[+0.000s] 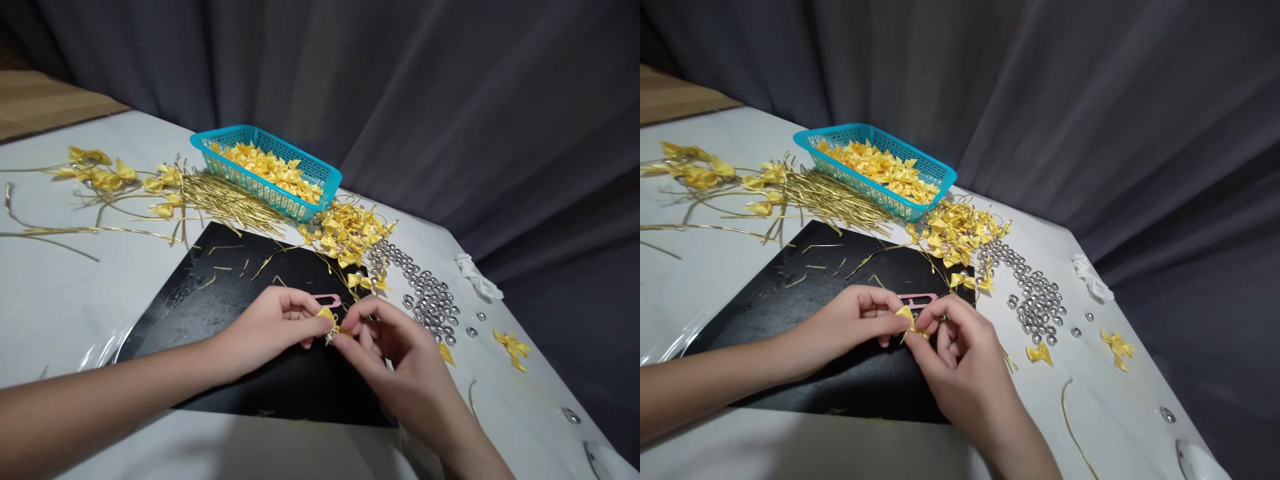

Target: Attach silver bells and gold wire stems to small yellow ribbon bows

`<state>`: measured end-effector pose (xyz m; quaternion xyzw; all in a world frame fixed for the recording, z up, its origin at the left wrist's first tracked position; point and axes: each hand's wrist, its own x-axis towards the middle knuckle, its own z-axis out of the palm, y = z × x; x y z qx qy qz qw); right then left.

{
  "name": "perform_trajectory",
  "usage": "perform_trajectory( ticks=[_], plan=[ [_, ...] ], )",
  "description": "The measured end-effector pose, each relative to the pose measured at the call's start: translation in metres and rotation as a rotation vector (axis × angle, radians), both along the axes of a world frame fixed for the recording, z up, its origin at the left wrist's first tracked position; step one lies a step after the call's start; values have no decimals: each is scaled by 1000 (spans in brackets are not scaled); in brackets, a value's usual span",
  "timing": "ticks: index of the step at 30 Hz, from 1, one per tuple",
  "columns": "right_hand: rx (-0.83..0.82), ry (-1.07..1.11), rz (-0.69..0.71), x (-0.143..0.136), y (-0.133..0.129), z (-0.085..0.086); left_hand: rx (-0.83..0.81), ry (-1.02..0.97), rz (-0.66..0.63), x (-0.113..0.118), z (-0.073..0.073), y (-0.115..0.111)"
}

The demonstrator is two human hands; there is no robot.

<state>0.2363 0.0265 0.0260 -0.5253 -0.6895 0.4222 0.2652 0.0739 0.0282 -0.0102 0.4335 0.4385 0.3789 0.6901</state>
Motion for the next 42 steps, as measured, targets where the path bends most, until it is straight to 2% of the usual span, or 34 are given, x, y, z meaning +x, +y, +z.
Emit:
perform_trajectory(
  ticks=[4, 7, 10, 13, 18, 30, 37, 42],
  plan=[
    [232, -130, 159, 0, -2, -4, -9, -19, 28, 0, 0, 1],
    [330, -150, 164, 0, -1, -6, -6, -33, 41, 0, -1, 0],
    [360, -153, 149, 1, 0, -8, 0, -53, 44, 0, -1, 0],
    [284, -136, 92, 0, 0, -9, 1, -54, 30, 0, -2, 0],
    [37, 7, -83, -5, 1, -8, 30, -44, 45, -1, -4, 0],
    [-309, 262, -126, -6, 1, -7, 31, 20, -34, 0, 0, 0],
    [-426, 403, -214, -9, 0, -12, 41, 52, -46, 0, 2, 0],
    [-369, 485, -282, -8, 1, -13, 43, 50, -50, 1, 0, 0]
  ],
)
